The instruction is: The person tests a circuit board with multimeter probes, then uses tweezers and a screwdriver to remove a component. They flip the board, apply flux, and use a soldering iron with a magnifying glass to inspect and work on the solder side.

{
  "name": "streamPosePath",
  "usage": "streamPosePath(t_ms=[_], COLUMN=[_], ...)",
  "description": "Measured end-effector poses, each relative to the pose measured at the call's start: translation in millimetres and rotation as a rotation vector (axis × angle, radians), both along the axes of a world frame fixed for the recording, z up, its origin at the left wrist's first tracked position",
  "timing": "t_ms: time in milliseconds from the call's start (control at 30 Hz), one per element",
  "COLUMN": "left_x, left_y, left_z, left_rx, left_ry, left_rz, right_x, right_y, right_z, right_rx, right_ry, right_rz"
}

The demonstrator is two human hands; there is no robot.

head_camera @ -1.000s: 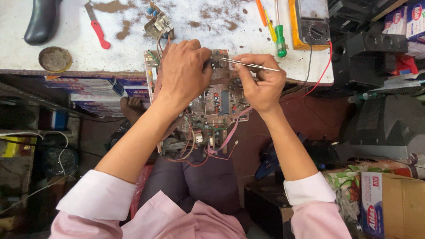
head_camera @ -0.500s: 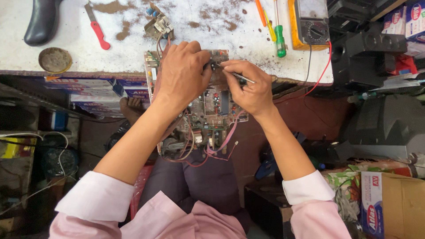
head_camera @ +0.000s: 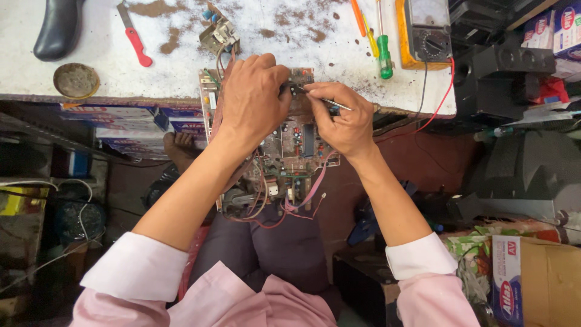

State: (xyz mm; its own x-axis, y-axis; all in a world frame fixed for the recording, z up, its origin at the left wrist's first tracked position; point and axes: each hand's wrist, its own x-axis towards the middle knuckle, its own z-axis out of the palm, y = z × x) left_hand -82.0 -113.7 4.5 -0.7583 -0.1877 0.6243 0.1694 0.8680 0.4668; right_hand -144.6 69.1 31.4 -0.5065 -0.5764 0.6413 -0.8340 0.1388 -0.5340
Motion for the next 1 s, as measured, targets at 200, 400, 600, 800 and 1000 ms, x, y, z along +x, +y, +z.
streamPosePath(t_ms=[200,400,600,800,1000], left_x=[-0.2,1.4,-0.9,-1.2,-1.5], left_y=[0.7,0.7,1.1,1.4,2.1], left_z=[1.1,2.8,4.0,3.8,3.9], left_rx=[-0.015,-0.023,-0.019,-0.022,-0.017], left_ry=[-0.005,-0.033,-0.044,-0.027,-0.029], left_rz=[0.007,-0.006,-0.008,-0.004,0.010], right_x=[1.8,3.1,2.5,3.4,1.3], right_y=[0.3,1.3,4.0,3.4,2.1], right_z=[-0.6,-0.2,0.8,-0.5,-0.3], right_rx=[-0.003,-0.014,-0.014,-0.009,0.047], right_ry=[0.042,0.036,0.049,0.024,0.049], right_rz=[-0.033,-0.023,-0.040,-0.013,-0.029])
